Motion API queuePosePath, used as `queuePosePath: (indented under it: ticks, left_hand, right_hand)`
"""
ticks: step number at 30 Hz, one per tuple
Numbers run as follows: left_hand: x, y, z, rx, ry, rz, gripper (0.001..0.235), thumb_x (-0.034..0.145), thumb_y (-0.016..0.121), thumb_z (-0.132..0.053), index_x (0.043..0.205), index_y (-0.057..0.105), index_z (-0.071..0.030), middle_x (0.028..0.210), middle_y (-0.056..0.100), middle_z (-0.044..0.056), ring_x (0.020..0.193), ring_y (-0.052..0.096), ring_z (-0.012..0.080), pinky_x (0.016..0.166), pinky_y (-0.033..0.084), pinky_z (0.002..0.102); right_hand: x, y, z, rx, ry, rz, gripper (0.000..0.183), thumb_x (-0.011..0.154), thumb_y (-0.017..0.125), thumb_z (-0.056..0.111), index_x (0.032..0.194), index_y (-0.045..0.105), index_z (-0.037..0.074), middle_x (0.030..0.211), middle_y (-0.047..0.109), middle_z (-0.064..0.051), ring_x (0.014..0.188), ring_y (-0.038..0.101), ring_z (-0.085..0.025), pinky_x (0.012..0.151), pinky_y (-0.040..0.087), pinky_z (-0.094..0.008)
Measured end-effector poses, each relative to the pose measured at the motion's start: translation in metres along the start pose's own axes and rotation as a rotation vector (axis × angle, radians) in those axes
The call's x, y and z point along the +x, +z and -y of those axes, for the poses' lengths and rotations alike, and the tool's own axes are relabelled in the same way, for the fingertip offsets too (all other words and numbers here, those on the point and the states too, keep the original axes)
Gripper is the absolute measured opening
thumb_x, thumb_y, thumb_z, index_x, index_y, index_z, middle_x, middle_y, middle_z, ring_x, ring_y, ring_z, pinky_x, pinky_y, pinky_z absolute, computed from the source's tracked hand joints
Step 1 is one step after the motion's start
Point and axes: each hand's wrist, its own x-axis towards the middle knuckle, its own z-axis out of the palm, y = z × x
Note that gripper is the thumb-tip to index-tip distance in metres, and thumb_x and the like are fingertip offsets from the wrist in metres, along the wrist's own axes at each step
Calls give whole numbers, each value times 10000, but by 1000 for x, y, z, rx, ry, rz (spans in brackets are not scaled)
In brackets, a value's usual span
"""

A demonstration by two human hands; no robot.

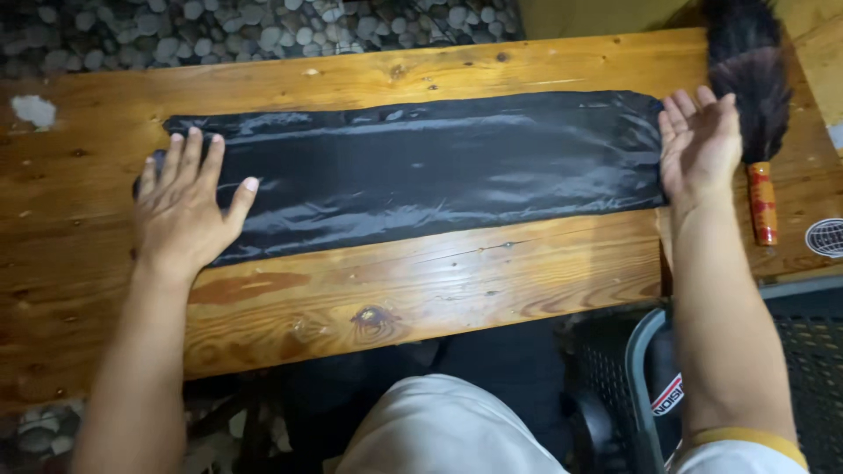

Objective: The person dusts a folded black garment with a feather duster, places it in a basket, then retrieves another black garment, unfolds it, dusts it thoroughly, and folds it back on the table.

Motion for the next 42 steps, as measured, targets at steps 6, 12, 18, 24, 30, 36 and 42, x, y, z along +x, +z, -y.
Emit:
queuePosePath:
  ticks: [6, 12, 18, 24, 30, 36, 42]
  left_hand:
    - [-2, 6, 7, 0, 44, -53, 859, 1011, 218, -678, 1637, 272, -93, 1708, 197, 154, 1561, 164, 340, 1229, 114, 540]
    - [-3, 0, 2, -29, -8, 5, 848, 994, 222, -674, 1639, 232, -124, 1720, 139, 118, 1576, 99, 299, 1242, 81, 526]
    - [-8, 15, 11, 62, 77, -121, 823, 1065, 295, -649, 1634, 364, -58, 1682, 310, 238, 1571, 233, 368, 1226, 202, 577]
    - [-5, 18, 15, 32, 118, -176, 794, 1068, 345, -609, 1624, 394, -45, 1670, 329, 255, 1560, 255, 385, 1212, 210, 598]
    - [-6, 16, 15, 34, 116, -181, 794, 1071, 373, -602, 1613, 453, -27, 1672, 365, 255, 1553, 298, 405, 1199, 223, 616]
    - [-2, -2, 2, -40, 1, 22, 886, 987, 198, -694, 1640, 227, -96, 1718, 145, 153, 1576, 89, 319, 1237, 59, 521]
    - [-2, 7, 8, -32, 40, -49, 876, 1011, 222, -677, 1629, 288, -60, 1705, 213, 191, 1564, 145, 356, 1226, 95, 553]
  right_hand:
    - [49, 2, -19, -1071, -750, -127, 437, 1107, 553, 353, 1259, 727, -17, 1219, 757, -190, 1124, 687, -280, 945, 505, -394]
    - [-185, 285, -48, -1435, -560, 543, 575, 1039, 489, 433, 1487, 548, 79, 1592, 448, -147, 1522, 275, -302, 1227, 88, -537]
    - [-256, 376, -135, -1576, -701, 880, 692, 1053, 371, 601, 1597, 413, 175, 1665, 348, -163, 1583, 165, -365, 1267, 53, -586]
    - [-229, 343, -114, -1768, -665, 880, 662, 1073, 345, 572, 1615, 388, 195, 1669, 360, -114, 1575, 220, -316, 1262, 69, -542]
    - [-178, 256, -76, -1830, -617, 682, 623, 1100, 380, 523, 1619, 406, 178, 1668, 368, -119, 1566, 236, -323, 1254, 114, -548]
    - [-141, 182, -50, -1856, -727, 582, 626, 1103, 345, 461, 1610, 409, 100, 1652, 390, -148, 1547, 253, -361, 1236, 109, -570]
    - [-115, 124, -13, -1970, -612, 462, 672, 1102, 289, 487, 1635, 375, 87, 1663, 381, -172, 1555, 237, -403, 1212, 17, -641]
